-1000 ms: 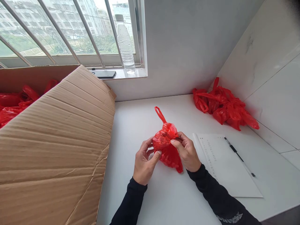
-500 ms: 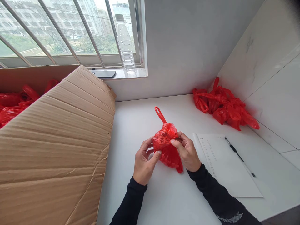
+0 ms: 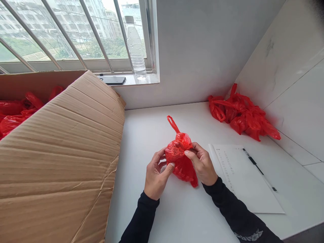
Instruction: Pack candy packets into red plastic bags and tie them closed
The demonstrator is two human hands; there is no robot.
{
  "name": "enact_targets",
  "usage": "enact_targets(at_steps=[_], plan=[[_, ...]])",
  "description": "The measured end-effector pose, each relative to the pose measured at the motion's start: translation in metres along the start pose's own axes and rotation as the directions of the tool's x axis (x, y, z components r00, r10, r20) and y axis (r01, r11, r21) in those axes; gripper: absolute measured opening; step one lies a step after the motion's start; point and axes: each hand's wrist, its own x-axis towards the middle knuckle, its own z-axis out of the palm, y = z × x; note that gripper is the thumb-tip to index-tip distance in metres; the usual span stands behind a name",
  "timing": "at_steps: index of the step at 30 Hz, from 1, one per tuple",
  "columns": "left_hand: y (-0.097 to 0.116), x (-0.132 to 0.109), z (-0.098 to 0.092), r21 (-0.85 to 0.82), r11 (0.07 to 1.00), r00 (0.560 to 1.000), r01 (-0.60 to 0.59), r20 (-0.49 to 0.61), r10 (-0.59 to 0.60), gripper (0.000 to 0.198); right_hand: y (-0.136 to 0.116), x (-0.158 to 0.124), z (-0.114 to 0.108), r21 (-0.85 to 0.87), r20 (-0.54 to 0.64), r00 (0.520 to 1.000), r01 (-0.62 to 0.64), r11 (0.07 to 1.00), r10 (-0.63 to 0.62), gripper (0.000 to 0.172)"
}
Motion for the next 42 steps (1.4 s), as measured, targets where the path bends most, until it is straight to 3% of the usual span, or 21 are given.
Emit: enact_targets(at_steps=[3,5,8,10,13,15,17,19,22,30,35,42], plan=[[0.001,-0.001,0.0,-0.019,0.999,1.0,0.027,0.0,-0.027,0.057,-0.003,-0.001,0.001,-0.123,0.06,0.997,0.061,0.99,-0.054,0.014],[0.002,-0.001,0.0,-0.035,0.999,0.999,0.035,0.014,-0.034,0.066,-0.005,-0.003,0.004,-0.272,0.19,0.973,0.181,0.945,-0.132,0.021],[-0.001,0.002,-0.001,-0.063,0.998,1.0,-0.005,0.0,0.005,0.049,-0.007,-0.007,0.009,-0.38,0.39,0.887,0.4,0.834,-0.248,0.031],[-0.004,0.004,-0.001,-0.153,0.988,0.999,0.014,-0.048,-0.021,0.037,-0.006,-0.008,0.01,-0.4,0.368,0.874,0.456,0.795,-0.317,0.03],[-0.008,0.006,-0.001,-0.412,0.902,0.978,0.127,-0.101,-0.183,0.04,-0.004,-0.006,0.005,-0.461,0.099,0.931,0.355,0.813,-0.35,0.024],[-0.007,0.007,-0.002,-0.539,0.826,0.954,0.167,-0.123,-0.274,0.042,-0.002,-0.001,-0.002,-0.436,-0.07,0.952,0.241,0.867,-0.299,0.025],[-0.004,0.008,-0.004,-0.603,0.778,0.939,0.177,-0.133,-0.317,0.04,0.001,0.005,-0.008,-0.342,-0.124,0.974,0.138,0.93,-0.191,0.034],[0.0,0.009,-0.007,-0.648,0.74,0.933,0.179,-0.126,-0.336,0.037,0.004,0.009,-0.011,-0.21,-0.065,0.997,0.031,0.977,-0.046,0.044],[0.004,0.009,-0.009,-0.698,0.69,0.929,0.191,-0.099,-0.358,0.034,0.005,0.01,-0.01,-0.056,0.071,0.991,-0.107,0.993,0.11,0.049],[0.012,0.004,0.0,-0.599,0.783,0.946,0.169,-0.125,-0.3,0.053,0.0,0.008,-0.005,-0.03,0.096,0.992,-0.082,0.996,0.084,0.034],[0.012,0.004,0.001,-0.588,0.785,0.922,0.196,-0.161,-0.351,0.045,-0.002,0.007,-0.006,-0.025,0.092,0.991,-0.094,0.995,0.096,0.03],[0.006,0.002,0.009,-0.424,0.889,0.973,0.173,-0.069,-0.222,0.052,-0.011,0.006,-0.005,-0.023,0.095,0.989,-0.116,0.993,0.118,0.03]])
